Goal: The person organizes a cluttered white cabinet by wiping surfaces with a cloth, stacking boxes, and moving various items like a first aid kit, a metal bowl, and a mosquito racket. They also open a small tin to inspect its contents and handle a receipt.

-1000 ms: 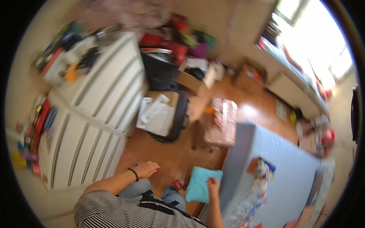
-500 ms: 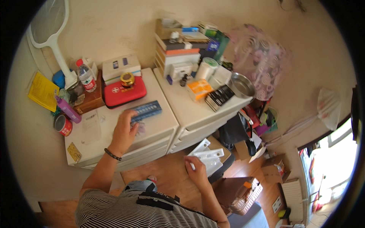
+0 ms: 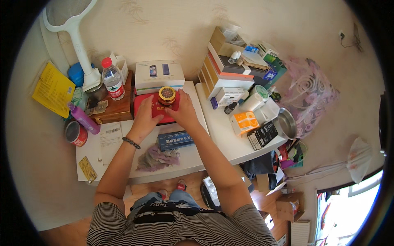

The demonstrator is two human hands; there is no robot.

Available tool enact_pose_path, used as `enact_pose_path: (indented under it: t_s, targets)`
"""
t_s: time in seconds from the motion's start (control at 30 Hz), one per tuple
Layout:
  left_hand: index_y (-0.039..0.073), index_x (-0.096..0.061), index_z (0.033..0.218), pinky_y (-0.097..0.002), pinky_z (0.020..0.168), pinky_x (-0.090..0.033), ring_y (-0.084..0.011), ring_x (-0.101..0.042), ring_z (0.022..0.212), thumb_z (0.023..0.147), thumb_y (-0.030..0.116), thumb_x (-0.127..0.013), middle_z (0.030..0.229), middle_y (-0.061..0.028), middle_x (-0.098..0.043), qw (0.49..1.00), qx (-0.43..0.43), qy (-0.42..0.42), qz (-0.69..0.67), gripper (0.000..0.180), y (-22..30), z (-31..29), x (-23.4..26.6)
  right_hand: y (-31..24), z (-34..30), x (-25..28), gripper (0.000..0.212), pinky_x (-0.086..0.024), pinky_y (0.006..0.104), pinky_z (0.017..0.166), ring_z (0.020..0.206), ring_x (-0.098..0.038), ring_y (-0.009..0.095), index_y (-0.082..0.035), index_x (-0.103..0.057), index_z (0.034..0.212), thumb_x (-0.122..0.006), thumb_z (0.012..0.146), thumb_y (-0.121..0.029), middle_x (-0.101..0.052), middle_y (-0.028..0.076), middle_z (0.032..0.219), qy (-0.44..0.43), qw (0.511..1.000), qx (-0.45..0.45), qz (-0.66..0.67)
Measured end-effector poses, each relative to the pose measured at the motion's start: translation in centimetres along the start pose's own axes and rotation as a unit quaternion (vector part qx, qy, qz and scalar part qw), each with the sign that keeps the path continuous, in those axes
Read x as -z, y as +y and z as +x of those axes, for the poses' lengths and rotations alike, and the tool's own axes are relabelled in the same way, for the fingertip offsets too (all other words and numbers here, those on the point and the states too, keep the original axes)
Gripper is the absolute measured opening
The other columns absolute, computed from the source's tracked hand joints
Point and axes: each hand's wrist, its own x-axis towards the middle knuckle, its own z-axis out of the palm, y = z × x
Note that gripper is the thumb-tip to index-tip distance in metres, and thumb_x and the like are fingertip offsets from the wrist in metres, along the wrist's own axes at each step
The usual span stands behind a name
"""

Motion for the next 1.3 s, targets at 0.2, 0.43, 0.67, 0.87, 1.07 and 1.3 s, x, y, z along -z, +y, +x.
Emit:
enact_pose_path:
  t_s: [0.2, 0.43, 0.67, 0.87, 1.07, 1.3]
  targets:
    - [0.001, -0.045, 0.132, -0.0443, 0.100, -0.040, -0.0373, -0.050, 0.117, 0.068, 0.030, -0.083, 0.125, -0.0188, -0.056, 0.998, 0.017, 0.057, -0.015, 0.080, 0.6, 3.3, -2.3, 1.1, -2.4, 3.3, 0.079, -0.039, 0.0456, 0.100, 0.119, -0.049, 0.039, 0.001, -0.039, 0.136, -0.078, 0.072, -0.024, -0.052, 0.022, 0.125, -0.042, 0.995, 0.079, -0.042]
    - [0.004, -0.056, 0.117, -0.0371, 0.090, -0.048, -0.0277, -0.060, 0.103, 0.070, 0.018, -0.082, 0.110, -0.0117, -0.065, 0.993, 0.040, 0.105, -0.031, 0.056, 1.4, 3.7, -3.7, 3.7, -9.5, 6.5, 0.074, -0.036, 0.0464, 0.099, 0.117, -0.049, 0.034, -0.002, -0.047, 0.128, -0.082, 0.065, -0.020, -0.053, 0.017, 0.124, -0.199, 0.961, 0.165, -0.100]
    - [0.003, -0.045, 0.130, -0.0300, 0.103, -0.042, -0.0155, -0.052, 0.118, 0.075, 0.004, -0.077, 0.124, -0.0062, -0.055, 0.925, 0.133, 0.084, -0.346, 0.063, 4.3, -2.5, 1.2, 5.4, -10.5, 13.7, 0.059, -0.045, 0.0453, 0.086, 0.099, -0.053, 0.038, 0.003, -0.050, 0.119, -0.077, 0.070, -0.015, -0.055, 0.020, 0.107, -0.016, 0.991, 0.008, -0.130]
    - [0.003, -0.049, 0.129, -0.0315, 0.100, -0.041, -0.0174, -0.053, 0.115, 0.068, 0.011, -0.083, 0.122, -0.0081, -0.056, 0.960, 0.125, -0.114, -0.223, 0.070, 8.4, -5.3, -2.8, 7.5, -15.8, 16.1, 0.057, -0.038, 0.0472, 0.095, 0.112, -0.051, 0.036, -0.001, -0.053, 0.121, -0.074, 0.071, -0.017, -0.053, 0.019, 0.122, -0.014, 0.972, -0.064, -0.225]
    - [0.005, -0.053, 0.124, -0.0312, 0.091, -0.046, -0.0223, -0.057, 0.107, 0.068, 0.015, -0.084, 0.119, -0.0117, -0.057, 0.963, 0.046, -0.179, -0.194, 0.065, 10.1, -0.5, -8.7, 8.2, -18.7, 18.4, 0.046, -0.033, 0.0490, 0.101, 0.120, -0.048, 0.034, -0.002, -0.057, 0.115, -0.071, 0.071, -0.004, -0.052, 0.016, 0.127, 0.016, 0.935, -0.072, -0.348]
    - [0.002, -0.055, 0.122, -0.0354, 0.090, -0.047, -0.0303, -0.053, 0.103, 0.065, 0.020, -0.084, 0.108, -0.0169, -0.051, 0.975, -0.052, -0.171, -0.134, 0.066, 9.5, 3.8, -18.1, 8.0, -20.0, 18.0, 0.047, -0.033, 0.0496, 0.102, 0.122, -0.046, 0.036, -0.003, -0.057, 0.116, -0.069, 0.071, 0.001, -0.051, 0.016, 0.123, 0.081, 0.927, -0.131, -0.343]
